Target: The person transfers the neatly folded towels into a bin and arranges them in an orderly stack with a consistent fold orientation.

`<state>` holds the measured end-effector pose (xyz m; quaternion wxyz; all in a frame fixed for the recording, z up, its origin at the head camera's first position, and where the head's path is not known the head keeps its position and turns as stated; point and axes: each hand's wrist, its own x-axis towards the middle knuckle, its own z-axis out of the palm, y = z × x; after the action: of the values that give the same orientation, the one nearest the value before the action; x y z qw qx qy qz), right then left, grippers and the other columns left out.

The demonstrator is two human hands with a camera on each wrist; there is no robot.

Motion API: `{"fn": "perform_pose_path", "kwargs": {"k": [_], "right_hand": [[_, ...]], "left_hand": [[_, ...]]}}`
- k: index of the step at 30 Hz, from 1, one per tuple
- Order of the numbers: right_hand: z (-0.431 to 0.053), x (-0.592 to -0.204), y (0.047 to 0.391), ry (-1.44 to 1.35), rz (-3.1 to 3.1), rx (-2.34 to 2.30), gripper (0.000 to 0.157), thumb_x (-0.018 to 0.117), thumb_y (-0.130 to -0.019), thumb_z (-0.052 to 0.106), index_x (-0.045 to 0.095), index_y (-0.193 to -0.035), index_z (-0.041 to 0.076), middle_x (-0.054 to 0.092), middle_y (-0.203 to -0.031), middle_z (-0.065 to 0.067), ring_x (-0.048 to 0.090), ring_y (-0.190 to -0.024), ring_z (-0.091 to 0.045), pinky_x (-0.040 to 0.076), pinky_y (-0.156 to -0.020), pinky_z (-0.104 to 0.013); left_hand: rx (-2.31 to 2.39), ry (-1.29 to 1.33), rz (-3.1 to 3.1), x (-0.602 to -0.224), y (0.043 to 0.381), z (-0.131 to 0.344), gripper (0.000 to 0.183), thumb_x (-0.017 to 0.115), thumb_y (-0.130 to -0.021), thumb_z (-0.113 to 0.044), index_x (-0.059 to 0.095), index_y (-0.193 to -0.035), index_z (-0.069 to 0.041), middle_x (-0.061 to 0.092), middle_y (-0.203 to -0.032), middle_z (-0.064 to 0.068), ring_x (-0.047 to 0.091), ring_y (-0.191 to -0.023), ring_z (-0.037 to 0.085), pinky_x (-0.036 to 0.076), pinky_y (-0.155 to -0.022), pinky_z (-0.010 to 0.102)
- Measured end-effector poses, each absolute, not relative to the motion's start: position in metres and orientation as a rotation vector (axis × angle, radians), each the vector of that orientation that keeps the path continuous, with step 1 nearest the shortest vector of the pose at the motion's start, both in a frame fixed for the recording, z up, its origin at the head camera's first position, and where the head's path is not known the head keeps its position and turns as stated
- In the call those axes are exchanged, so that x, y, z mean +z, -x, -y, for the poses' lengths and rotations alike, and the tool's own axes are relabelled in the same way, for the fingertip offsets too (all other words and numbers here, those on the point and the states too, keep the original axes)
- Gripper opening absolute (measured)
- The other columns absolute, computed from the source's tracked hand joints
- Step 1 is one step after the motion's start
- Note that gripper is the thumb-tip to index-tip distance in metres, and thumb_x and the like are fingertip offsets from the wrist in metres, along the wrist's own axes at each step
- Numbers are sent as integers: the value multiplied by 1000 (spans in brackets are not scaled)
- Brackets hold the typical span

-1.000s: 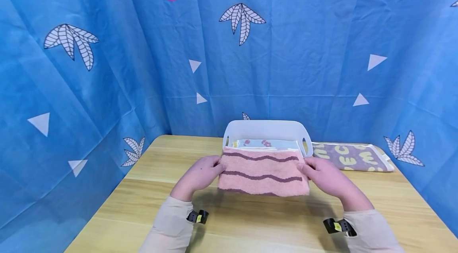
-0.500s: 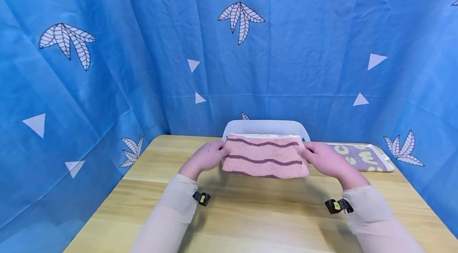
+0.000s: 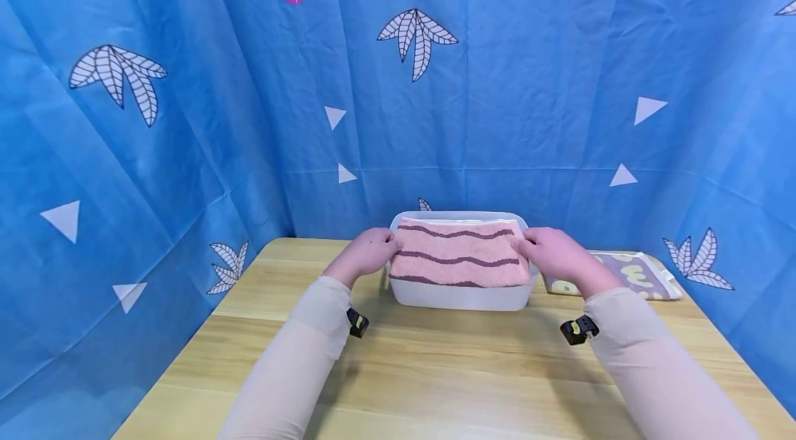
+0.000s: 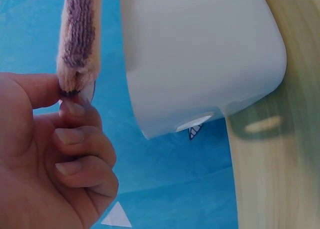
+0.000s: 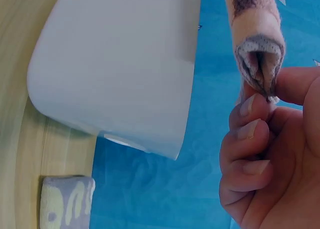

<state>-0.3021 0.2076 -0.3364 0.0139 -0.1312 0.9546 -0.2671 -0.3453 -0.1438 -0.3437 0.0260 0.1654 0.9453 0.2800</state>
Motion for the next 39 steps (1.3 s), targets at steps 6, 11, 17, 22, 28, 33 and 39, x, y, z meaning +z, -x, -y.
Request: {"fn": "perform_pose_path", "kwargs": {"k": [6, 11, 17, 22, 28, 33, 39], "right_hand": [[-205, -336, 311, 385, -3012, -807, 39, 37, -100, 42, 52, -80, 12, 50, -73, -6, 54, -67, -24, 40, -67, -37], [-206, -338, 321, 388, -3059, -789, 38, 37, -100, 40, 52, -79, 11, 49, -73, -6, 49, -80, -25, 36, -70, -40], [-210, -341, 333, 333, -3042, -798, 43, 34, -100, 44, 50, -78, 11, 46, -71, -7, 48, -74, -23, 36, -67, -38], [-210, -348, 342, 284, -3038, -833, 43, 34, -100, 42, 48, -75, 9, 43, -67, -7, 43, -61, -22, 37, -61, -36], [-206, -361, 351, 203, -3033, -816, 43, 35, -100, 40, 52, -76, 9, 47, -69, -8, 48, -67, -24, 38, -65, -38], [-204, -366, 356, 162, -3049, -753, 43, 36, -99, 42, 53, -77, 10, 48, -68, -8, 49, -66, -25, 39, -65, -39], [-205, -364, 359, 142, -3055, -733, 42, 36, -99, 41, 51, -77, 9, 46, -68, -8, 48, -65, -25, 38, -64, -39]], "left_hand": [[874, -447, -2922, -342, 354, 139, 33, 42, -98, -37, 58, -81, -13, 54, -78, 6, 52, -72, 21, 42, -61, 35], [878, -426, -2955, -342, 363, 133, 35, 41, -98, -38, 57, -80, -12, 53, -76, 6, 52, -70, 21, 42, -61, 35], [860, -347, -2955, -343, 371, 126, 35, 41, -98, -41, 58, -83, -14, 54, -77, 6, 53, -72, 21, 42, -62, 36], [869, -259, -2935, -349, 378, 121, 35, 40, -98, -42, 60, -85, -17, 58, -81, 5, 54, -76, 21, 43, -64, 37], [783, -213, -2956, -360, 382, 113, 36, 39, -98, -40, 61, -83, -16, 58, -77, 5, 56, -75, 21, 43, -65, 37], [747, -169, -2984, -362, 383, 109, 34, 41, -98, -40, 60, -86, -16, 58, -78, 5, 55, -78, 21, 43, -68, 38], [736, -161, -3011, -361, 386, 107, 33, 40, -98, -40, 61, -90, -16, 59, -80, 3, 55, -78, 21, 44, -68, 38]]}}
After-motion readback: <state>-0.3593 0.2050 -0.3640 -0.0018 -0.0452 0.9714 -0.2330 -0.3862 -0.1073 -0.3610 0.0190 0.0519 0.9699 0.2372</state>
